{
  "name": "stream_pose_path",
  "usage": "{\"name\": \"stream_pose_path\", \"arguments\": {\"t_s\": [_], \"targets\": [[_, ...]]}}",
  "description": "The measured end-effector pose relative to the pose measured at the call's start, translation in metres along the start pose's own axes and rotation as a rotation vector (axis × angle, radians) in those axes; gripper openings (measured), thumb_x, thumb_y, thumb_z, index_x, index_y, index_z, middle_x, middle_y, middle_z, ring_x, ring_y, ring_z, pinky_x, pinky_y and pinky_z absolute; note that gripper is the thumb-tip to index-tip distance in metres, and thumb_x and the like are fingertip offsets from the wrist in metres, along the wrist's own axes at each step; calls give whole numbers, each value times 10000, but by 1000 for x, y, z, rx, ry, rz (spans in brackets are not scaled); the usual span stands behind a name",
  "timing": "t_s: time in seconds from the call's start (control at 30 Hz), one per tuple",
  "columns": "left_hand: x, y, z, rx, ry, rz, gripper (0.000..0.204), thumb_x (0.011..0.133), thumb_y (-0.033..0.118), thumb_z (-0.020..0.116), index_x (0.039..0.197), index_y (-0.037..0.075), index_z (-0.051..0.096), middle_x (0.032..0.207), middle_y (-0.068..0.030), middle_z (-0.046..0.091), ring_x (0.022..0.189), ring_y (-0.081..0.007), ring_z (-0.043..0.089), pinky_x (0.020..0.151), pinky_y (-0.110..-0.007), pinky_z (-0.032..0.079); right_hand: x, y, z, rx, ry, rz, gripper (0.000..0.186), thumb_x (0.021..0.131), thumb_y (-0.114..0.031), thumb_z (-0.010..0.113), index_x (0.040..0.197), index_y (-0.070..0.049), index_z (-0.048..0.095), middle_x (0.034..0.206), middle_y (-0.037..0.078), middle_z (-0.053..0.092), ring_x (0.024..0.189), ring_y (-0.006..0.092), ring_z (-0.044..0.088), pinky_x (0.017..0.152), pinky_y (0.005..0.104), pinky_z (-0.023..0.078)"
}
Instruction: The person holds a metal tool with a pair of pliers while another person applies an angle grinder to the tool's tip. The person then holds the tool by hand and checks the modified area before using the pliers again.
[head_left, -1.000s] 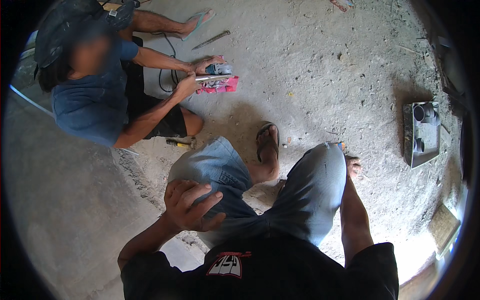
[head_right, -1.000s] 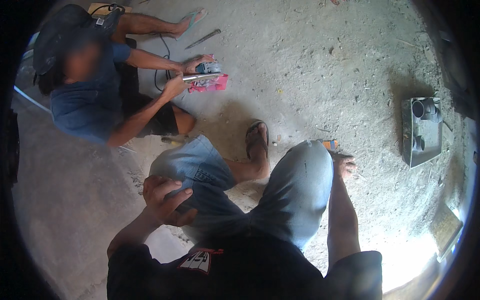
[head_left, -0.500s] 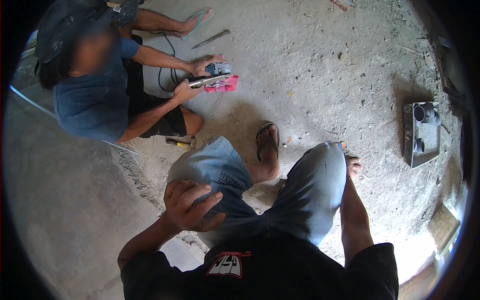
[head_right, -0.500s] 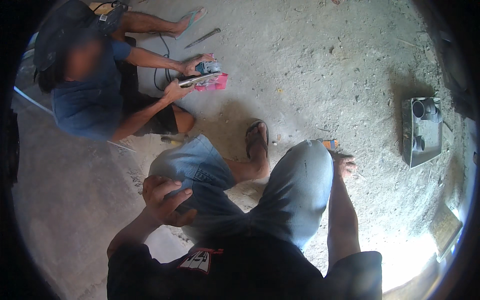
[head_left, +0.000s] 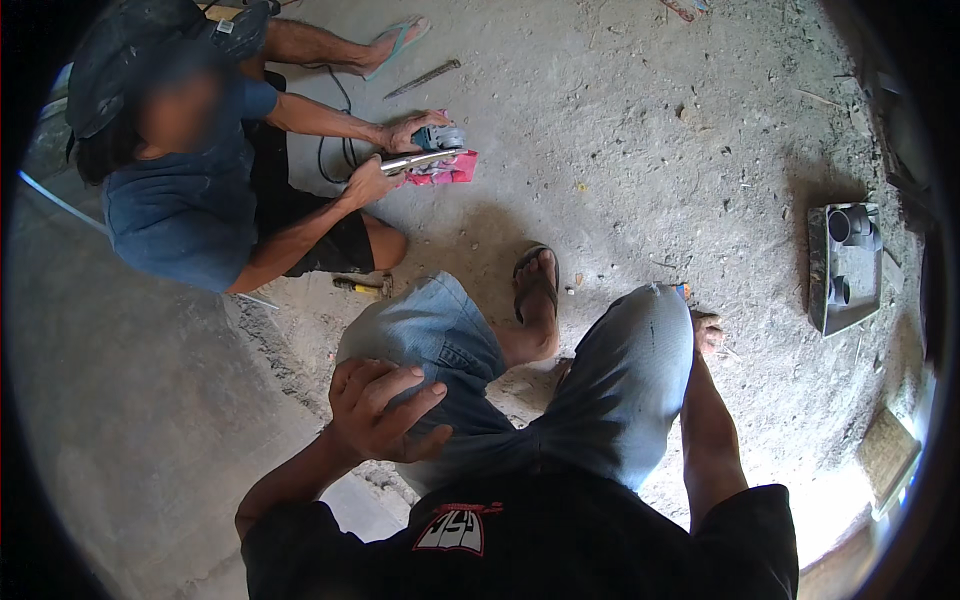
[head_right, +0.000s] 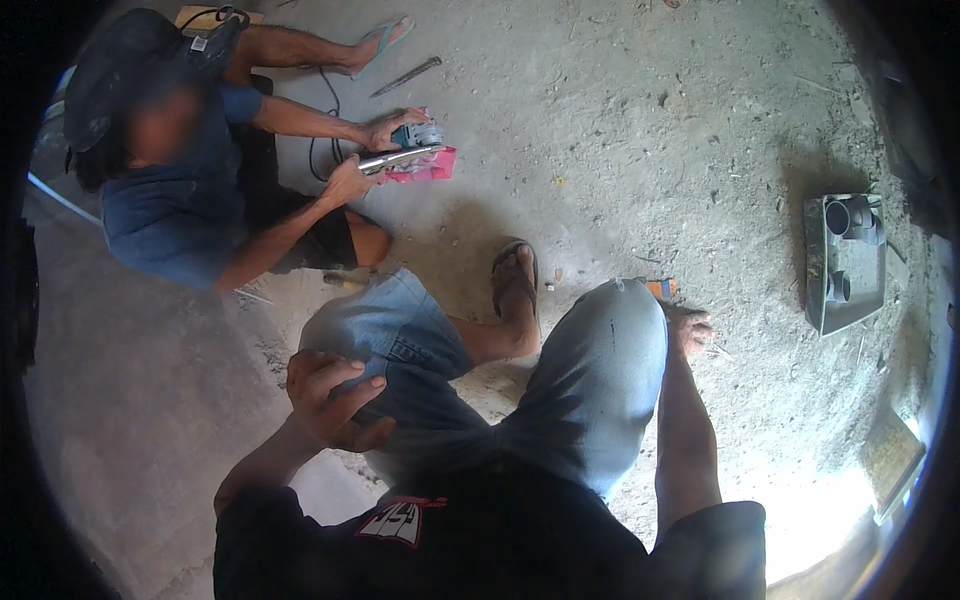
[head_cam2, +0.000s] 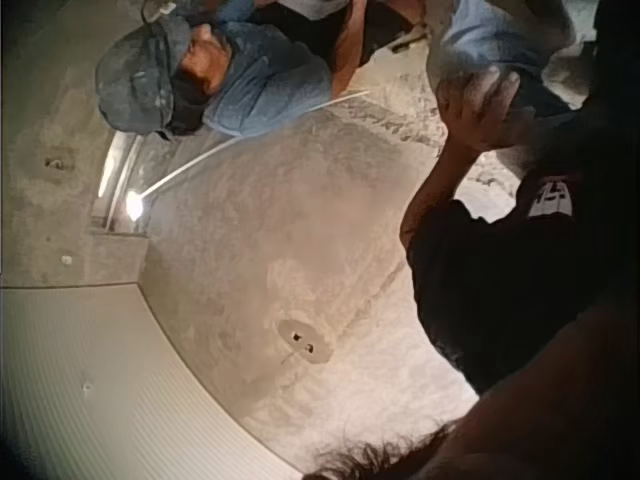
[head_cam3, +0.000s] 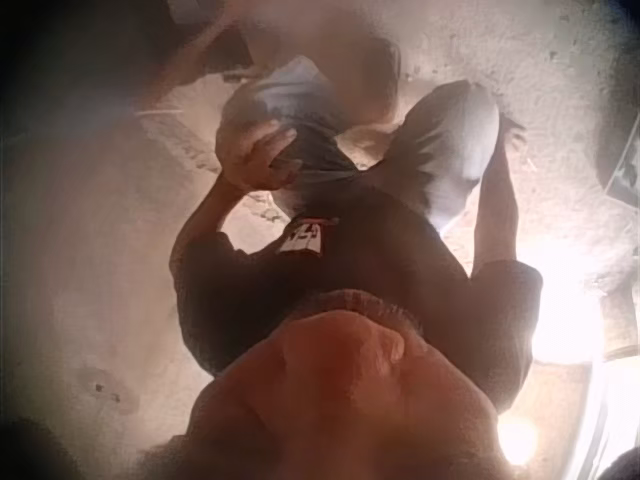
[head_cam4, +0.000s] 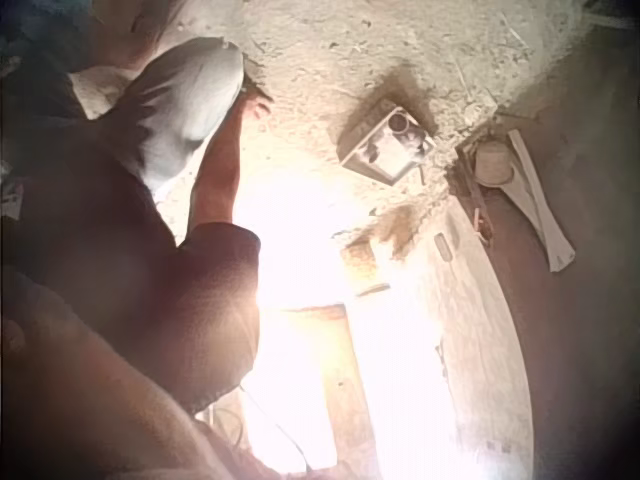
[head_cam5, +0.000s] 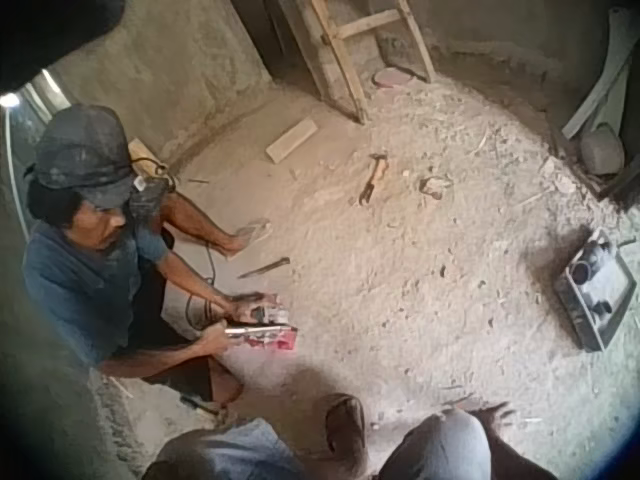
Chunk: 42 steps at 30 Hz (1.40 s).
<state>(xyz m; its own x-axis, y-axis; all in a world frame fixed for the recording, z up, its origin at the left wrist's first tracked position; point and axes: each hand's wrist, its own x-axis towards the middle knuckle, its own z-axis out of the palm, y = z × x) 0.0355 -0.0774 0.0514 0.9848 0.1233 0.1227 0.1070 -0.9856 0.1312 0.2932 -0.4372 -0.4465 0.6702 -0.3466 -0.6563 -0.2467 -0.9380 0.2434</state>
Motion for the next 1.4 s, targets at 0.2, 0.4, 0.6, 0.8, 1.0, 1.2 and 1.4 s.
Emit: {"name": "stream_pose_path", "arguments": {"t_s": [0.2,0.4,0.6,0.8,1.0,1.2,1.4], "targets": [[1,-1,2,-8,10,5,353,807,482,687,1027,207,704,1122,-17,563,892,-202,574,837,-386,444,-4,-1,-7,81,-12,62,1172,829,-531,660,1534,-33,-132,1562,365,-69,1393,643,76,1095,681,285],[4,-1,2,-20,22,15,354,801,477,694,1032,210,706,1126,-17,566,896,-203,573,841,-387,440,12,13,0,93,32,28,1179,822,-516,681,1536,-45,-130,1556,377,-60,1382,658,74,1083,699,287],[3,-1,1,-17,11,12,358,794,478,696,1028,207,705,1126,-20,566,897,-205,571,842,-385,437,4,8,-3,5,1,-22,1163,830,-473,695,1537,-48,-124,1558,372,-54,1375,667,78,1069,700,314],[2,-1,2,-19,16,14,361,794,473,694,1034,204,701,1127,-21,565,887,-201,578,832,-385,442,4,9,-1,86,36,-12,1166,827,-466,704,1538,-52,-123,1560,369,-58,1378,656,104,1067,681,339],[2,-1,0,-4,5,8,362,794,472,693,1039,205,699,1124,-24,564,880,-202,584,828,-389,448,-2,3,-4,20,16,-21,1182,817,-469,715,1539,-61,-127,1561,366,-62,1384,645,114,1074,669,344],[8,-3,4,-31,33,29,361,793,471,696,1035,203,698,1123,-25,563,880,-202,584,823,-388,449,27,22,11,-98,45,-18,1186,825,-523,680,1531,-26,-133,1555,378,-63,1380,654,107,1083,674,309],[3,-2,1,-22,10,19,360,791,468,699,1034,203,699,1132,-25,557,886,-203,579,824,-388,444,9,10,4,-69,25,-28,1187,828,-555,657,1527,-16,-136,1552,384,-53,1375,659,115,1084,677,300]]}}
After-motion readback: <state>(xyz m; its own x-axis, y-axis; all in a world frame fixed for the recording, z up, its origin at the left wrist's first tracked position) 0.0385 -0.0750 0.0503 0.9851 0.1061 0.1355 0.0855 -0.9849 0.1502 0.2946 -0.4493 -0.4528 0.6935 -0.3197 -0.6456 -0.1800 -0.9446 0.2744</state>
